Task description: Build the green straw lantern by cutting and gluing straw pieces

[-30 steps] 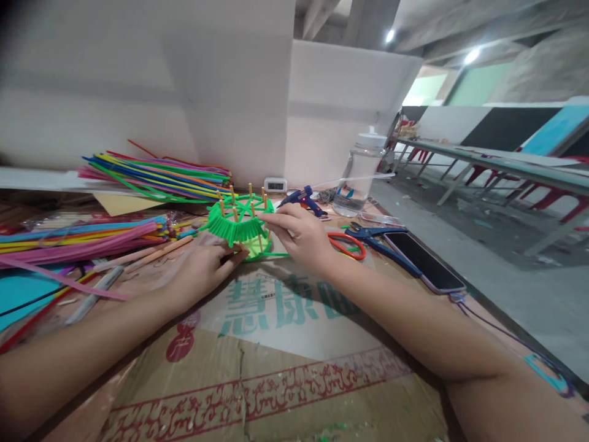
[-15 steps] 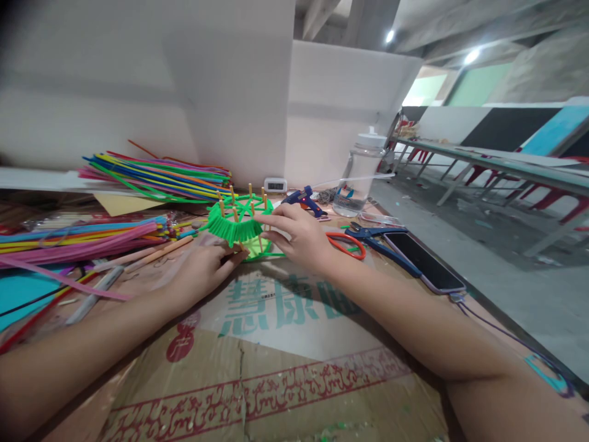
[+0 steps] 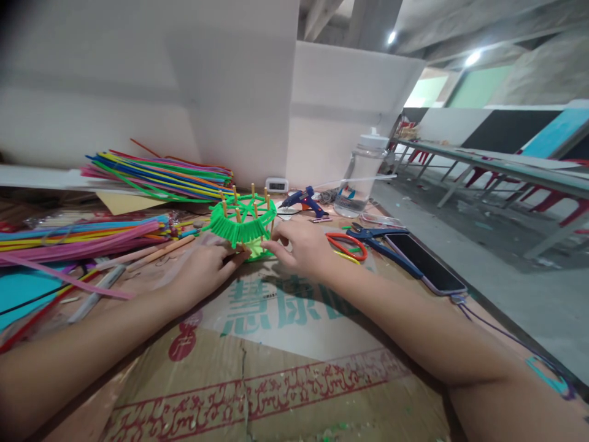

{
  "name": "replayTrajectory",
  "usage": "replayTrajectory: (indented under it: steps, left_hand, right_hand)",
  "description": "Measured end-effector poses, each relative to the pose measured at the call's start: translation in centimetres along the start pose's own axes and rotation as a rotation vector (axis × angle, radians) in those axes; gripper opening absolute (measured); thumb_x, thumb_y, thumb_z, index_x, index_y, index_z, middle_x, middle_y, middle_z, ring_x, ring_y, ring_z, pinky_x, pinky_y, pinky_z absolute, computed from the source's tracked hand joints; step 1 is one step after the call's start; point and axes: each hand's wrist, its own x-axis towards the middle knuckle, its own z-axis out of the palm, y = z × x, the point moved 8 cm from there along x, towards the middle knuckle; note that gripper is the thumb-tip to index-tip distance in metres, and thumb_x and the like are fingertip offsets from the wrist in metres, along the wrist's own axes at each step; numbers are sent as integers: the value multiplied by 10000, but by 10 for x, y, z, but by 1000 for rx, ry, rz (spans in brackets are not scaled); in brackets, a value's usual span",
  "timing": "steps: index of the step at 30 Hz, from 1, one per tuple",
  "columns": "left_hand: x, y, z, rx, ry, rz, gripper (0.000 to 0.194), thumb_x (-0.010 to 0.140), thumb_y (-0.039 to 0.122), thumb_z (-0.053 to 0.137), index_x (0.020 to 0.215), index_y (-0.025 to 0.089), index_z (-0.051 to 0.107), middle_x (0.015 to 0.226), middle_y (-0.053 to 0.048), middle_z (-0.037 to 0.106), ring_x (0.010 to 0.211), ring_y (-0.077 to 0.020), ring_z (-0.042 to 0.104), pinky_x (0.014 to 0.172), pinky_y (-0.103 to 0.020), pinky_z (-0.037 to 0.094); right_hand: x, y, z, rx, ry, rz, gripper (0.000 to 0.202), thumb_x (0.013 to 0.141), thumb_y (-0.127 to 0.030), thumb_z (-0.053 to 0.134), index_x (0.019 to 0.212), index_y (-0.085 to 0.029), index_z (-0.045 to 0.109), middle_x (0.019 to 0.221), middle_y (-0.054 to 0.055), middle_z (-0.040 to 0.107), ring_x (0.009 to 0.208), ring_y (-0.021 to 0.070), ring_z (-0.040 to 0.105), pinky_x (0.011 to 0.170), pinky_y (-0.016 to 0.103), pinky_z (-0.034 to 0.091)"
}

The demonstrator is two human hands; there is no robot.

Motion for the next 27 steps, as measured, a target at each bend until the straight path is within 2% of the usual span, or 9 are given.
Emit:
replayTrajectory:
  steps: [4, 8, 14, 21, 27]
  left_hand:
    - [0, 1, -2, 0, 11, 18, 484, 1020, 431, 381, 915, 150, 761, 884, -133, 767, 777, -251, 693, 633, -318, 364]
    - [0, 2, -1, 17, 16, 25, 478, 1020, 428, 380, 909, 155, 756, 872, -124, 761, 778, -244, 688, 631, -311, 366]
    - [0, 4, -2, 17, 29, 34, 501, 1024, 430, 362, 881, 149, 752, 845, -123, 751, 755, -237, 673, 628, -310, 360]
    - [1, 3, -2, 17, 27, 33, 457, 1015, 400, 394, 898, 151, 759, 874, -123, 761, 770, -234, 678, 644, -305, 384]
    - [0, 3, -2, 1, 15, 25, 437, 1011, 393, 409, 927, 152, 765, 886, -128, 761, 785, -241, 681, 658, -306, 408]
  right_hand:
    - [-1, 7, 8, 152, -71, 207, 272, 947, -337, 535, 767, -173, 656, 671, 31, 637, 637, 155, 527, 616, 286, 367]
    - [-1, 13, 16, 316, -122, 422, 312, 916, -317, 534, 644, -179, 602, 597, -3, 583, 560, 121, 477, 563, 258, 344]
    - [-3, 17, 23, 525, -126, 568, 321, 899, -351, 524, 625, -187, 561, 577, -14, 571, 540, 116, 484, 549, 247, 359]
    - [1, 20, 21, 456, -132, 517, 323, 897, -326, 525, 603, -191, 537, 612, -7, 558, 603, 127, 498, 583, 250, 369]
    - [9, 6, 13, 185, -150, 214, 223, 915, -257, 509, 709, -187, 558, 679, 9, 572, 652, 139, 494, 614, 266, 338]
